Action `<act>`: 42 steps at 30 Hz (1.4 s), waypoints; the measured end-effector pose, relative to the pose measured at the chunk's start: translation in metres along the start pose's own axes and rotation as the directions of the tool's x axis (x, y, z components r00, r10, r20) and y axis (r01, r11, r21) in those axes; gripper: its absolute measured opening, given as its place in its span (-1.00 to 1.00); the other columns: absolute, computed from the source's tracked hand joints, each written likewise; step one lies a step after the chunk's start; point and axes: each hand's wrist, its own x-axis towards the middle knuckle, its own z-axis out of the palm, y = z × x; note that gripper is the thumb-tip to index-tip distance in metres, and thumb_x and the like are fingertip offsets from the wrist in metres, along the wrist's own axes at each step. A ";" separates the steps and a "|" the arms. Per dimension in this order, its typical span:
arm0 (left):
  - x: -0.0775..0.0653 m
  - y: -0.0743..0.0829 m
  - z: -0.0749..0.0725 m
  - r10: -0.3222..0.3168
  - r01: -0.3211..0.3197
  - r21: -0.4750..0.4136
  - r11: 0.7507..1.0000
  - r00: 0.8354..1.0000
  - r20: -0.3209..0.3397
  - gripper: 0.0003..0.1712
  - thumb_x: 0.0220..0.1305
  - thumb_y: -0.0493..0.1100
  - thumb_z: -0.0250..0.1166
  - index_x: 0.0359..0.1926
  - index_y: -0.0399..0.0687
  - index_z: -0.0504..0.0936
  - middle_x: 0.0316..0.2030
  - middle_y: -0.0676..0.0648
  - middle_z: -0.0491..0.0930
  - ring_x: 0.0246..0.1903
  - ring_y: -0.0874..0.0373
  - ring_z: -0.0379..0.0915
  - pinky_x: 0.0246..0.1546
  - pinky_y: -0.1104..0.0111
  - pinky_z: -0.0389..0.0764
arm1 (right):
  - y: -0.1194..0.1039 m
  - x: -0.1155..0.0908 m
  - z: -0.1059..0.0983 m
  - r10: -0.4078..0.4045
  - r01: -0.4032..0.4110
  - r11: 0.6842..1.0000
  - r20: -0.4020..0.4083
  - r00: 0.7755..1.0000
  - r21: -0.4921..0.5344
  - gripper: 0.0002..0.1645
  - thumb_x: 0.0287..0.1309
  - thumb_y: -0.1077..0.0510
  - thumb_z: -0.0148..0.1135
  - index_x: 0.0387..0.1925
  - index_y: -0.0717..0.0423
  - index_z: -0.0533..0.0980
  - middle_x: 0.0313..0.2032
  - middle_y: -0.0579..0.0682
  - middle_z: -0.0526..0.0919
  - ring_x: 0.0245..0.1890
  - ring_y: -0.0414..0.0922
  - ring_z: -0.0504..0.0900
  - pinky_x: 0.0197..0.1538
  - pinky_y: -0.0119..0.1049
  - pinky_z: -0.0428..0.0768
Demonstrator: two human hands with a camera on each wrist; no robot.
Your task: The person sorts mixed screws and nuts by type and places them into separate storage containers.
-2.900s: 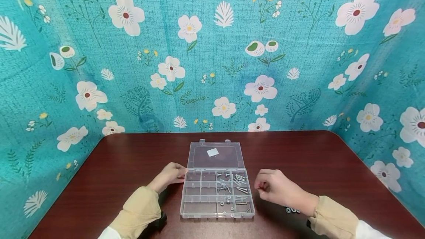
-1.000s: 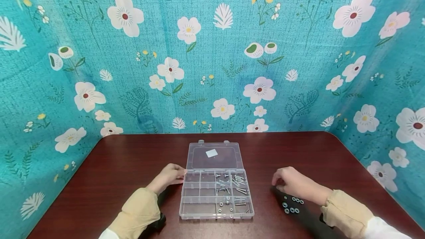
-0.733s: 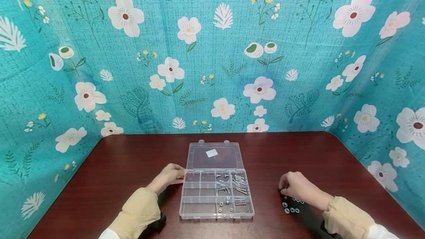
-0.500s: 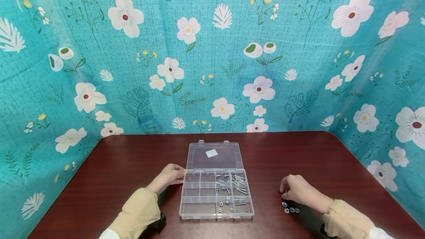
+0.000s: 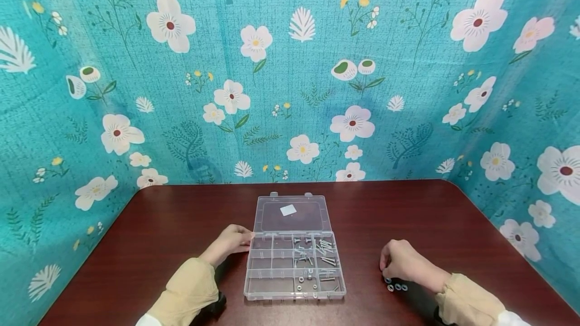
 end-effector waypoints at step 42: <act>0.002 0.000 0.000 -0.005 0.005 0.002 1.000 1.000 -0.021 -0.74 0.23 -0.39 0.08 -0.18 -0.63 0.47 -0.32 -0.28 0.53 -0.31 0.06 0.48 -0.23 0.22 0.63 | -0.101 0.038 0.026 -0.600 0.611 0.783 -0.120 0.791 0.117 -0.80 -0.10 0.42 0.25 -0.46 0.07 0.58 -0.42 -0.21 0.57 -0.41 -0.41 0.50 -0.40 -0.64 0.51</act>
